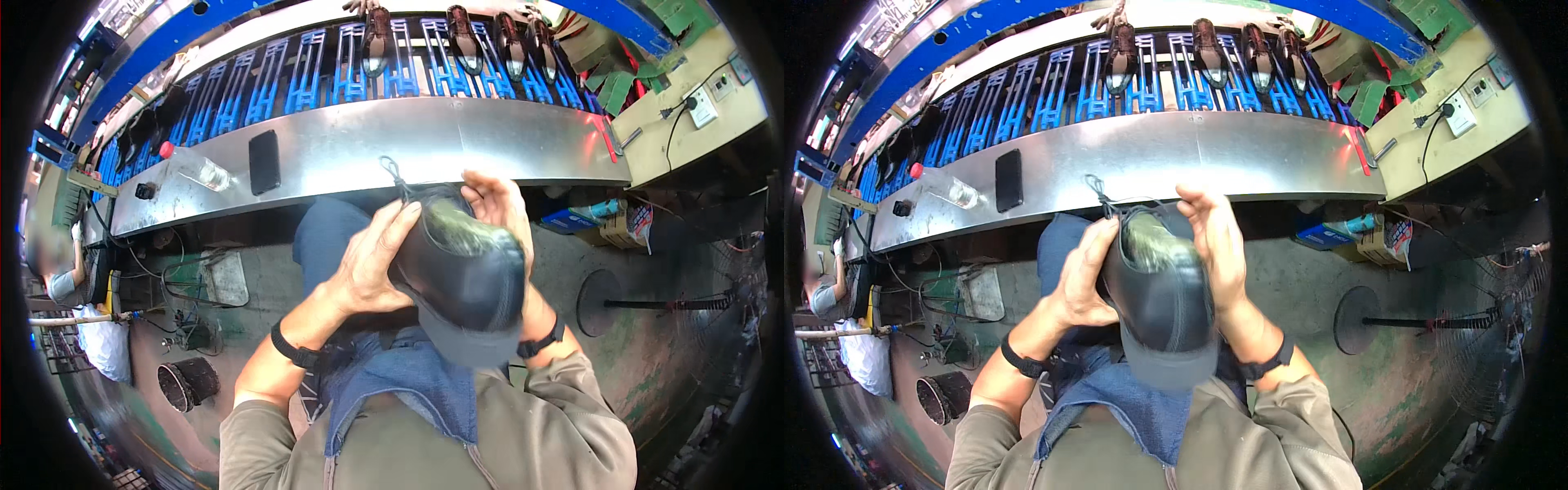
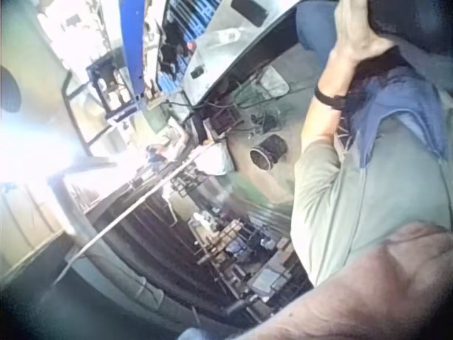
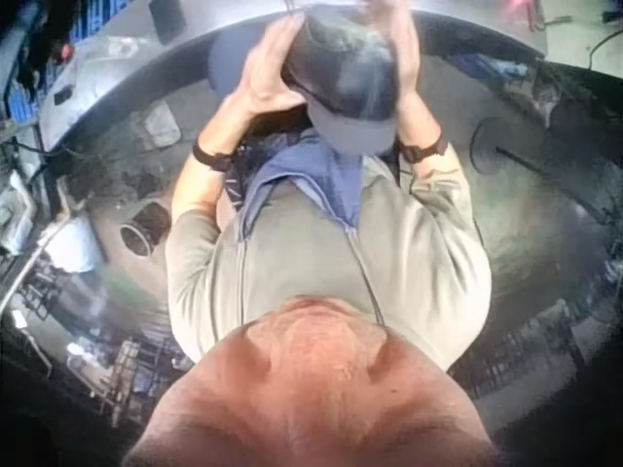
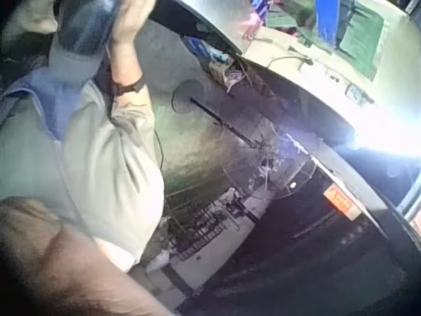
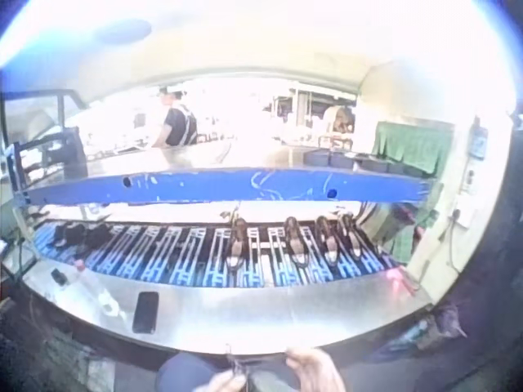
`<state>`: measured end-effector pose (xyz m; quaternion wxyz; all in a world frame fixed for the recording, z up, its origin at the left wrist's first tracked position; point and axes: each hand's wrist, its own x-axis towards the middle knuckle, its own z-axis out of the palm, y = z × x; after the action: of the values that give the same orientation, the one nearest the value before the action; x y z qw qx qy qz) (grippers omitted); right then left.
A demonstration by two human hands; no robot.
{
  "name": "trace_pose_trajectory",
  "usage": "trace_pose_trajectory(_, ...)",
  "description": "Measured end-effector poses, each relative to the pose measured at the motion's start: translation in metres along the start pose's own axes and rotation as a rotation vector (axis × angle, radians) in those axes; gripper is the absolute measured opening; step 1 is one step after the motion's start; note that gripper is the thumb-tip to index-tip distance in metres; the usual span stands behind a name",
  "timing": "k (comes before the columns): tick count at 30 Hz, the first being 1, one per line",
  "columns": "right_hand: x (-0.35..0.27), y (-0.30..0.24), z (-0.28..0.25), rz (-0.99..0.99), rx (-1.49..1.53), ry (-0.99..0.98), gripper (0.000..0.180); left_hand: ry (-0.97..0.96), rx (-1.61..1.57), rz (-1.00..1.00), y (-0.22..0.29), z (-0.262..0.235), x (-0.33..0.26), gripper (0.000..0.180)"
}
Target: Inspecting and finishing black leather shoes in a shoe manufacturing facility.
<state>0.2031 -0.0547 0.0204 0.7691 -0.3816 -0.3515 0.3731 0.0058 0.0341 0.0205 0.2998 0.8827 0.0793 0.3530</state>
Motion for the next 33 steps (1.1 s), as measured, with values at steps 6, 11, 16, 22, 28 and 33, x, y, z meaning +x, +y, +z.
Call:
trace_pose_trajectory(6, 0.017, 0.073, 0.009, 0.568, 0.246, -0.283, 0.062, 0.683, -0.968, -0.609, -0.009, -0.009, -0.03, 0.107)
trace_pose_trajectory(11, -0.024, 0.051, 0.002, 0.376, 0.024, -0.345, 0.078, 0.44, -0.693, -0.676, 0.005, 0.032, -0.039, 0.092)
trace_pose_trajectory(16, 0.011, 0.033, -0.006, 0.2, -0.426, -0.509, 0.086, 0.361, -0.751, -0.68, -0.004, 0.048, -0.04, 0.104)
trace_pose_trajectory(22, 0.018, 0.071, -0.016, 0.264, -0.306, -0.378, 0.091, 0.193, -0.479, -0.658, -0.04, 0.031, -0.016, 0.081)
trace_pose_trajectory(28, 0.026, 0.107, -0.012, 0.263, -0.339, -0.306, 0.061, 0.418, -0.496, -0.75, -0.063, 0.051, -0.016, 0.066)
trace_pose_trajectory(33, 0.019, 0.124, -0.003, 0.277, -0.392, -0.184, 0.053, 0.5, -0.488, -0.772, -0.074, 0.061, -0.027, 0.062)
